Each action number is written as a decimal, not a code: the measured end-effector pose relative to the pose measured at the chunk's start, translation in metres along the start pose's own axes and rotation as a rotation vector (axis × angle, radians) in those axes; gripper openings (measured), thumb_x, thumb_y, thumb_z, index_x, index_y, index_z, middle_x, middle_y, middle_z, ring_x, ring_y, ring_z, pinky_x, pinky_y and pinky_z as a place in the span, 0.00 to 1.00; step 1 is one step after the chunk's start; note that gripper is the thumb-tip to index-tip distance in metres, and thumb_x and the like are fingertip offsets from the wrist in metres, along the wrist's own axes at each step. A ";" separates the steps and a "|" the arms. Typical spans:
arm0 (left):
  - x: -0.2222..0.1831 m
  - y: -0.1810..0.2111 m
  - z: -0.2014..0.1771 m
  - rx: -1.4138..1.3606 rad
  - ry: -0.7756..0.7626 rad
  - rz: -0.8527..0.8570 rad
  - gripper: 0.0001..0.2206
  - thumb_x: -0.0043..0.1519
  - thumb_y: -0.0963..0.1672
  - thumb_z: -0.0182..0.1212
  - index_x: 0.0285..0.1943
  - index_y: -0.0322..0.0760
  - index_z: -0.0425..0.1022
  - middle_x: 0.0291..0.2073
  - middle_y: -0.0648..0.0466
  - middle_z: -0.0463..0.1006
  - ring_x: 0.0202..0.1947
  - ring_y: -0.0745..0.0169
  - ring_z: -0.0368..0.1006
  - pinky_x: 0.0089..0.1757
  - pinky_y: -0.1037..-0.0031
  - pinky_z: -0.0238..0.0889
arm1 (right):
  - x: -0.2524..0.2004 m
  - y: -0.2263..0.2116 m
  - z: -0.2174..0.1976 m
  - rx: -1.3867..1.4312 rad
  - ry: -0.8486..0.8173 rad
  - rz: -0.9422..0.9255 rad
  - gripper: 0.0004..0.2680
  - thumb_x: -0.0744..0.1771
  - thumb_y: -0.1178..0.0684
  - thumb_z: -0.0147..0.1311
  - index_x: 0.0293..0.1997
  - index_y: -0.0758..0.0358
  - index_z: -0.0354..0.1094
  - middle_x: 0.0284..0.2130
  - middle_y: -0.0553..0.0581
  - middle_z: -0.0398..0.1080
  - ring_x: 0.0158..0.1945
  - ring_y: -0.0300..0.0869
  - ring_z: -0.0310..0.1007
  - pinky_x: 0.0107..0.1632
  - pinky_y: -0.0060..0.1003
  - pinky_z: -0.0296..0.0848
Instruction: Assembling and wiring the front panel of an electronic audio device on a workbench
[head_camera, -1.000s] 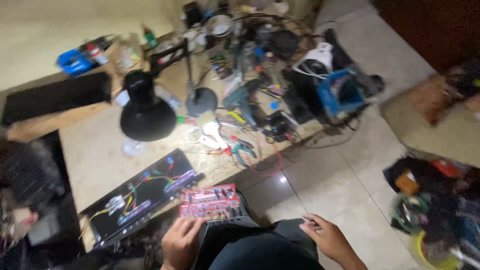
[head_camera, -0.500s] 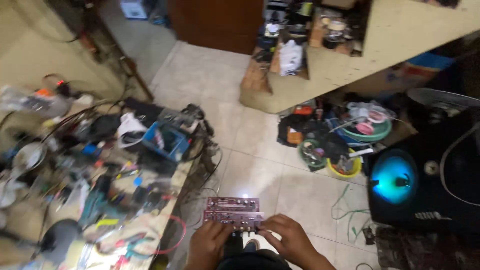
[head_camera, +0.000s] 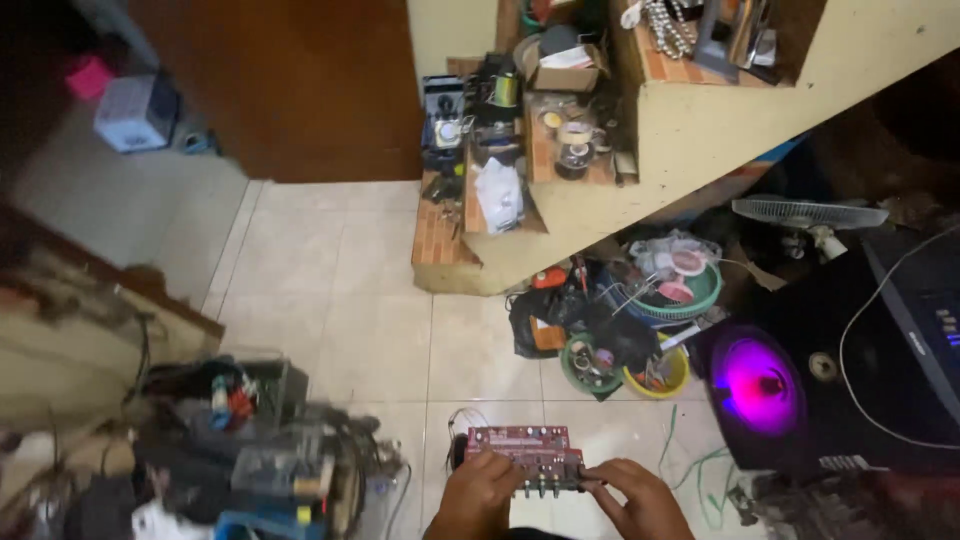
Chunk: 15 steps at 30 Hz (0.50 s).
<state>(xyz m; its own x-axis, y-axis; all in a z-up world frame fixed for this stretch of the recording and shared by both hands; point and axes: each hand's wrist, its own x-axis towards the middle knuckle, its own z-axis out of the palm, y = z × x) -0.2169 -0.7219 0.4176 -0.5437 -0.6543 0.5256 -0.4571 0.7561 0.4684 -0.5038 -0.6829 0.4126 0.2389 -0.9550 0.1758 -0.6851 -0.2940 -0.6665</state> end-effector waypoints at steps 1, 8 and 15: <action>0.014 -0.018 -0.004 -0.010 -0.016 0.012 0.15 0.52 0.37 0.60 0.48 0.39 0.82 0.29 0.52 0.72 0.30 0.51 0.66 0.26 0.63 0.58 | 0.018 -0.005 -0.003 0.002 0.013 0.018 0.06 0.64 0.51 0.63 0.43 0.52 0.79 0.33 0.47 0.81 0.36 0.40 0.81 0.41 0.32 0.75; 0.111 -0.117 -0.032 -0.058 -0.129 0.007 0.10 0.52 0.36 0.60 0.42 0.37 0.78 0.27 0.51 0.67 0.27 0.49 0.63 0.23 0.59 0.50 | 0.134 -0.011 -0.009 -0.002 0.018 0.100 0.05 0.66 0.49 0.59 0.40 0.52 0.77 0.34 0.48 0.81 0.37 0.41 0.81 0.43 0.35 0.76; 0.178 -0.190 0.004 -0.113 -0.126 0.001 0.10 0.58 0.38 0.59 0.46 0.40 0.79 0.31 0.51 0.71 0.32 0.46 0.66 0.31 0.58 0.59 | 0.197 0.027 -0.036 0.065 -0.141 0.857 0.17 0.65 0.40 0.56 0.62 0.40 0.73 0.52 0.39 0.80 0.45 0.36 0.82 0.45 0.35 0.77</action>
<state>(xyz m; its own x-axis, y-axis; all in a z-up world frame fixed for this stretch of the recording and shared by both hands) -0.2298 -0.9820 0.4197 -0.6315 -0.6410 0.4363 -0.3782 0.7458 0.5483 -0.4999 -0.8808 0.4556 -0.2550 -0.8311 -0.4942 -0.6282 0.5309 -0.5688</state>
